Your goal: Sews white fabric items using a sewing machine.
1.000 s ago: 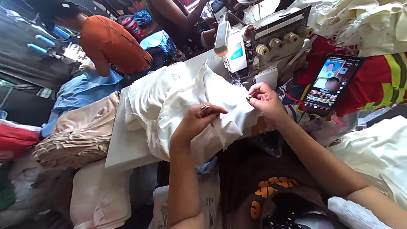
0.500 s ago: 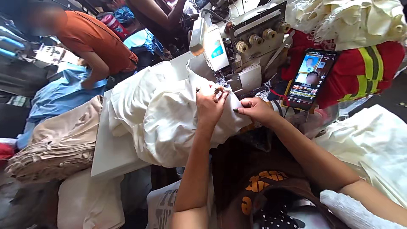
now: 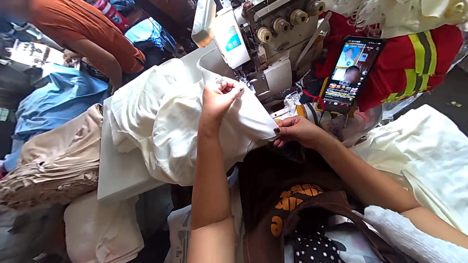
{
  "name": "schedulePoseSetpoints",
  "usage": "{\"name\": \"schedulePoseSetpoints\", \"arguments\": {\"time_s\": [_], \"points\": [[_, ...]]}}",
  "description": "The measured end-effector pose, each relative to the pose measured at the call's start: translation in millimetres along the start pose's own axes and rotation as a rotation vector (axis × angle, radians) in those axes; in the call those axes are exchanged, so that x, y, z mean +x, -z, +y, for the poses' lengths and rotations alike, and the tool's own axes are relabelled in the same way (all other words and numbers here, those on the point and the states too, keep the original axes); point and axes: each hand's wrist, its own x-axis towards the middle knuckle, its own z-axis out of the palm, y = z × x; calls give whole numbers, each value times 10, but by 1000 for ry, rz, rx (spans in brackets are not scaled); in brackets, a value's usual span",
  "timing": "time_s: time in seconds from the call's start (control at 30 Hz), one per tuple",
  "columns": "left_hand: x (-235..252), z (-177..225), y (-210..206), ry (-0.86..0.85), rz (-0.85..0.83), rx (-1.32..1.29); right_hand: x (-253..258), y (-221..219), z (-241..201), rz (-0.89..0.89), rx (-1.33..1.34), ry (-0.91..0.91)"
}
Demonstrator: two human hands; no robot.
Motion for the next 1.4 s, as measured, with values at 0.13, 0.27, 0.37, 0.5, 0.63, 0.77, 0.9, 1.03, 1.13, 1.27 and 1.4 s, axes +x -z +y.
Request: {"name": "schedulePoseSetpoints", "arguments": {"time_s": [0.13,0.27,0.37,0.5,0.63,0.77,0.9,1.03,1.13,1.27,1.4], "points": [[4,49,37,42,-40,-31,-50,9,97,33,13,7],[18,74,48,41,-59,-26,-67,-14,154,67,27,35],[14,105,41,60,-71,-28,-55,-38,196,115,45,73],[-13,115,26,53,-67,-10,-25,-32,231,155,73,89],[-11,101,5,29,-53,30,-27,2,236,91,35,73],[-37,55,-81,-26,36,143,-48,-10,200,65,6,89],[-395,154,-438,-224,294,767,-98,-31,154,51,-38,103],[-642,120,-861,-189,417,1085,-131,-64,117,-8,-108,133],[-617,126,-951,-127,422,1068,-149,-121,84,-40,-135,160],[-528,100,-908,-153,428,958,-123,-191,47,-14,-121,181],[-463,39,-746,-171,402,897,-51,-268,7,35,-102,228]]}}
